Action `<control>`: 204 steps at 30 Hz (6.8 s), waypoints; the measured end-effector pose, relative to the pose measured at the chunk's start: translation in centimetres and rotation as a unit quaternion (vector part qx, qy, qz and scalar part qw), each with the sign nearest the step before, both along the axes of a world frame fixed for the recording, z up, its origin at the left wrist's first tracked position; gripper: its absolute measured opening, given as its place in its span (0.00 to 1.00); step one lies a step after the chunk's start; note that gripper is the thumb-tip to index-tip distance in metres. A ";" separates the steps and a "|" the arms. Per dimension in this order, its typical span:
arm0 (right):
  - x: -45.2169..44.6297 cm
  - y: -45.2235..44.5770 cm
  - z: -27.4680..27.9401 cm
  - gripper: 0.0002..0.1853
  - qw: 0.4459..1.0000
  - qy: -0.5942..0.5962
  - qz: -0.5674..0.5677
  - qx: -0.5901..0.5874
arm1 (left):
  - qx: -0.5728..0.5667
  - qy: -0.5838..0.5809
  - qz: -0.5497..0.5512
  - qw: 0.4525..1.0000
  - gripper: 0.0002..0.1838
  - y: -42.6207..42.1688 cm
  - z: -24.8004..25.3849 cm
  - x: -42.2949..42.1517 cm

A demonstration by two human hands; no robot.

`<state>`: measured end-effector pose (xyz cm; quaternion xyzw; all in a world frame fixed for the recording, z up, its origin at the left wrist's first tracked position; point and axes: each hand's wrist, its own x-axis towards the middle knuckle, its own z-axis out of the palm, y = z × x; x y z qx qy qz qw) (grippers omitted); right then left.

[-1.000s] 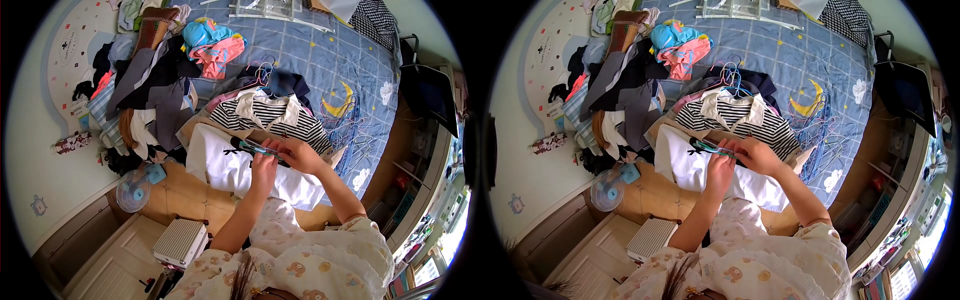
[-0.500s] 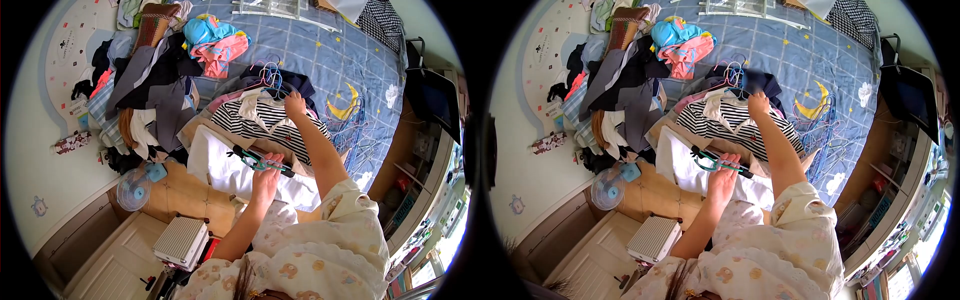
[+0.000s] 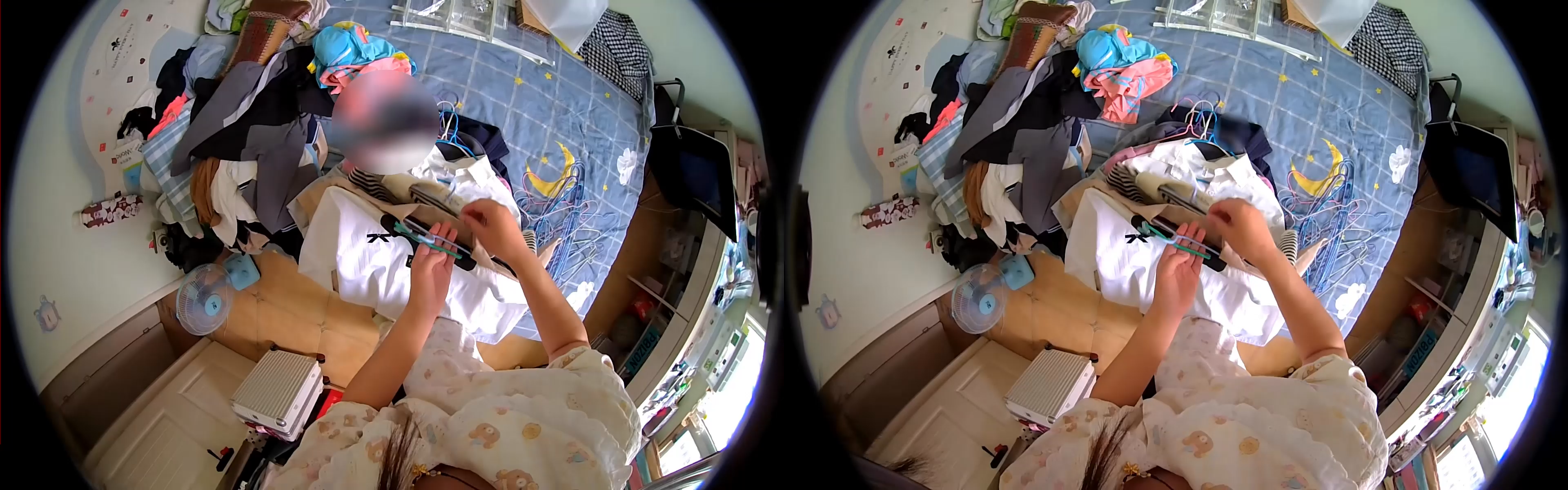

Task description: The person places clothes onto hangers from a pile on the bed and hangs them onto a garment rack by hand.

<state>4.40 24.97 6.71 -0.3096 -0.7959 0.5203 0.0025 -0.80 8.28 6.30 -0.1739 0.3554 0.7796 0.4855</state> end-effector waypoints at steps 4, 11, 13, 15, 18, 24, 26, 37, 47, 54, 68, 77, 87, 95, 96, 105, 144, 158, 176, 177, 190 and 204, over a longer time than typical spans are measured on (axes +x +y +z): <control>1.6 -2.3 2.2 0.08 0.980 0.118 0.144 0.075 | 0.047 -0.005 -0.007 0.999 0.29 -1.3 0.0 0.4; 3.6 -6.2 8.5 0.12 0.953 0.081 0.128 0.261 | 0.058 -0.022 0.035 0.997 0.26 -5.4 2.0 2.4; 4.8 -6.8 8.9 0.11 0.951 0.079 0.123 0.271 | 0.068 -0.024 0.046 0.996 0.26 -7.2 3.2 2.7; 6.2 -7.7 9.2 0.10 0.948 0.052 0.134 0.285 | 0.095 -0.019 0.050 0.994 0.27 -9.1 3.7 3.1; 7.3 -9.9 9.9 0.08 0.953 0.061 0.141 0.262 | 0.121 0.014 0.063 0.991 0.29 -12.0 5.0 3.9; 7.0 -17.3 14.0 0.07 0.960 0.135 0.187 0.161 | 0.115 0.099 0.126 0.980 0.30 -19.3 9.8 6.9; 7.4 -20.3 15.1 0.08 0.952 0.136 0.240 0.132 | 0.103 0.111 0.162 0.975 0.29 -22.6 11.4 8.1; 14.1 -40.5 18.0 0.09 0.846 0.184 0.496 0.065 | 0.179 0.176 0.419 0.872 0.28 -44.6 12.2 24.0; 18.8 -57.4 20.8 0.09 0.668 0.213 0.712 -0.028 | 0.124 0.319 0.610 0.714 0.32 -55.9 18.4 38.9; 21.5 -67.5 22.9 0.09 0.555 0.202 0.798 -0.120 | 0.029 0.411 0.700 0.583 0.36 -62.0 21.8 44.9; 25.8 -89.2 28.2 0.11 0.319 0.270 0.885 -0.208 | -0.108 0.482 0.826 0.271 0.42 -77.1 28.9 56.0; 31.7 -102.8 30.4 0.08 0.238 0.327 0.885 -0.229 | -0.172 0.484 0.846 0.143 0.41 -82.6 31.1 59.6; 39.6 -111.3 32.2 0.06 0.142 0.413 0.877 -0.201 | -0.187 0.485 0.851 0.071 0.40 -87.9 30.4 65.2; 46.3 -115.9 33.1 0.05 0.217 0.517 0.803 -0.203 | -0.166 0.503 0.846 0.059 0.41 -94.5 31.0 70.7; 47.0 -116.6 33.3 0.05 0.225 0.523 0.796 -0.206 | -0.165 0.511 0.841 0.060 0.42 -95.2 31.1 71.2; 48.4 -120.6 35.8 0.05 0.345 0.539 0.735 -0.223 | -0.152 0.539 0.821 0.108 0.46 -98.7 31.3 74.3; 48.4 -129.1 34.7 0.17 0.041 0.397 0.898 -0.186 | -0.143 0.525 0.829 0.132 0.47 -107.3 30.6 74.3; 49.6 -128.6 32.8 0.11 0.182 0.518 0.820 -0.163 | -0.173 0.522 0.825 0.130 0.46 -107.0 30.6 74.0; 44.2 -133.8 45.1 0.14 0.394 0.656 0.602 -0.227 | -0.157 0.521 0.825 0.154 0.50 -105.8 30.3 73.1; 44.3 -134.5 45.8 0.13 0.403 0.650 0.601 -0.230 | -0.160 0.519 0.825 0.155 0.50 -105.8 30.2 73.1; 45.2 -136.1 44.9 0.12 0.426 0.612 0.648 -0.158 | -0.133 0.496 0.842 0.164 0.49 -105.4 29.2 74.3; 48.4 -124.7 37.8 0.25 0.078 0.455 0.884 -0.078 | -0.112 0.499 0.836 0.198 0.48 -105.5 29.5 74.0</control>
